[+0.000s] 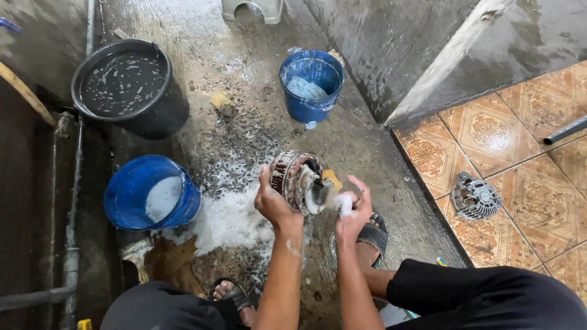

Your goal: A person is sitting on the floor scrubbing a dirty alternator component with a brush and soapy water.

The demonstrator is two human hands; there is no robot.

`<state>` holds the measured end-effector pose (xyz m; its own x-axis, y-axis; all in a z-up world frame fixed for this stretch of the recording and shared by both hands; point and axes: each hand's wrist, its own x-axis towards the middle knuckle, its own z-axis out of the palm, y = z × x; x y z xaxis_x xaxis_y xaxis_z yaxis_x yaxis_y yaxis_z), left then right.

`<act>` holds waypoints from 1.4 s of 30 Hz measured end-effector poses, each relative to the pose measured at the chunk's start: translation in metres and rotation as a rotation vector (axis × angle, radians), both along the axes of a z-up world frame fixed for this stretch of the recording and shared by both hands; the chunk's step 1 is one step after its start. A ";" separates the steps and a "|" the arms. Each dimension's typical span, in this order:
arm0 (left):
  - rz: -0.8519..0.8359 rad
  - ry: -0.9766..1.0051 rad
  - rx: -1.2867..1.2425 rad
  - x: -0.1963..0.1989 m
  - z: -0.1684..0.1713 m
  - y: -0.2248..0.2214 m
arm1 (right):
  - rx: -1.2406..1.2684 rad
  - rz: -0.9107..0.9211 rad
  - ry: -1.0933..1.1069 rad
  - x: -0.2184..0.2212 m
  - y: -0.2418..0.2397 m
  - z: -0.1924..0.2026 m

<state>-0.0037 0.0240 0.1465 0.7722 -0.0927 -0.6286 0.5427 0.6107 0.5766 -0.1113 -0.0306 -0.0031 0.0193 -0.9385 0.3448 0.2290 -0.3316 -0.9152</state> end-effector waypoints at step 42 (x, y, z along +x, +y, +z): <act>-0.688 0.027 0.588 0.093 -0.311 0.087 | -0.103 0.567 0.444 0.157 0.061 0.036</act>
<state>0.0892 0.1107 -0.1648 0.6492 -0.1866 -0.7374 0.6969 -0.2427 0.6749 0.0459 0.0308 0.0325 0.6514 -0.7060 0.2777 0.0054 -0.3617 -0.9323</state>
